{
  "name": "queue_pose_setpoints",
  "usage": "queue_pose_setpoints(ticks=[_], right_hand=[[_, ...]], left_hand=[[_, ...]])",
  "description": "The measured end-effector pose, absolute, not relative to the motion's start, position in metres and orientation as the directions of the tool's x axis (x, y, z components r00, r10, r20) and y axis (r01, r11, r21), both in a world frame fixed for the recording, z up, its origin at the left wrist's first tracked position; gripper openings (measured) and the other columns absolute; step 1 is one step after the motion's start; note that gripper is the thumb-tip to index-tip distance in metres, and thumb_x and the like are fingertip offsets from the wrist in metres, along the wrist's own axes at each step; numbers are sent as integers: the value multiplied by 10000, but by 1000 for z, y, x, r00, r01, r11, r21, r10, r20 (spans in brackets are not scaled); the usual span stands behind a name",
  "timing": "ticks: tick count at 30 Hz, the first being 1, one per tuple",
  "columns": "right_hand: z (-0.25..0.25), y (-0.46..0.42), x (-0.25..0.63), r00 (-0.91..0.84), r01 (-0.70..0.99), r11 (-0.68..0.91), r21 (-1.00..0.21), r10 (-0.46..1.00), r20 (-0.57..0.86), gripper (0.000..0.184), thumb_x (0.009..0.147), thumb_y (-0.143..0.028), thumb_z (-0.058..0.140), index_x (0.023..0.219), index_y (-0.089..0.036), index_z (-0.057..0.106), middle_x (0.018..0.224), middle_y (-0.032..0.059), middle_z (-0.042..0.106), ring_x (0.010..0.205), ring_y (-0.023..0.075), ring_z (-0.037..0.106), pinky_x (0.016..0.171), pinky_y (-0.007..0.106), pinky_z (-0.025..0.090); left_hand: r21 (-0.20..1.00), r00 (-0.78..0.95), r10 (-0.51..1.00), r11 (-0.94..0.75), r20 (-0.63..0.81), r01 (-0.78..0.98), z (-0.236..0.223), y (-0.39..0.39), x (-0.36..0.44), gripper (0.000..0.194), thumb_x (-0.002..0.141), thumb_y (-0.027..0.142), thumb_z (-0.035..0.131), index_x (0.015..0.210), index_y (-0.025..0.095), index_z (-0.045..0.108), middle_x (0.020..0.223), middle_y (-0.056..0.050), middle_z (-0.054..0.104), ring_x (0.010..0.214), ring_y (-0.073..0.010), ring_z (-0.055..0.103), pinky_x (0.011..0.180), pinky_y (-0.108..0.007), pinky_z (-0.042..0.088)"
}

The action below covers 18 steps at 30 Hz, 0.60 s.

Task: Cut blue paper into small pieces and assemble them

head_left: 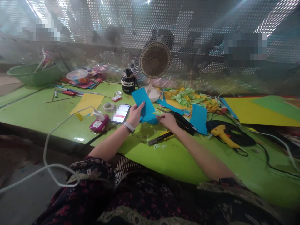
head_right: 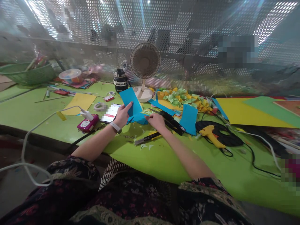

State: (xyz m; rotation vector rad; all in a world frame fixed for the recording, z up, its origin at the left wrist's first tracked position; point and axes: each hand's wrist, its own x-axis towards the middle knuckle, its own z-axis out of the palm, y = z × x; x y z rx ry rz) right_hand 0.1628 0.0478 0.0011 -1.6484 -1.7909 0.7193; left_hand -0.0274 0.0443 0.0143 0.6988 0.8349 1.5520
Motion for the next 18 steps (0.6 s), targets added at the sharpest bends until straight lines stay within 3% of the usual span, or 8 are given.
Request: queue_pose_setpoints(ticks=[2,5,9,13,18], right_hand=[[6,38,170,-49,735,228,-639,957,284,324,835,-443,685,1016,-177,729,905,112,755,754,239,698,689,349,574],[14,20,182,-262,750,541,-380,771,581,457,929,-338,594,1375,-239,597,1340,142,627,1143,293,640,967,448,541],[18,2,195,-522,671,727,-144,602,604,372,948,-204,558,1259,-359,690,1503,64,511,1382,307,467,1115,530,426],[13,-8,197,-591,594,790,-150,556,585,240,921,-240,618,1074,-350,766,1506,37,523,1400,306,449,1132,559,393],[9,-16,187,-370,625,705,-334,645,668,196,955,-348,584,900,-240,738,1462,103,555,1382,316,462,1089,549,440]], left_hand=[[829,-53,998,9,-47,-559,12,41,-24,371,669,390,881,885,145,706,738,-33,734,627,-152,673,628,-279,562],[833,106,992,120,-74,-541,8,34,-18,359,668,350,886,906,138,722,847,-75,767,673,-171,698,671,-303,585],[834,285,953,239,-103,-497,5,25,-10,278,704,274,867,901,131,734,919,-98,771,736,-176,715,760,-317,587],[799,286,947,281,-143,-532,6,24,-10,183,763,234,813,898,143,730,900,-82,766,757,-174,712,775,-318,582],[792,272,955,258,-121,-553,7,24,-11,185,742,257,833,819,148,706,795,-43,739,682,-150,667,722,-295,566]])
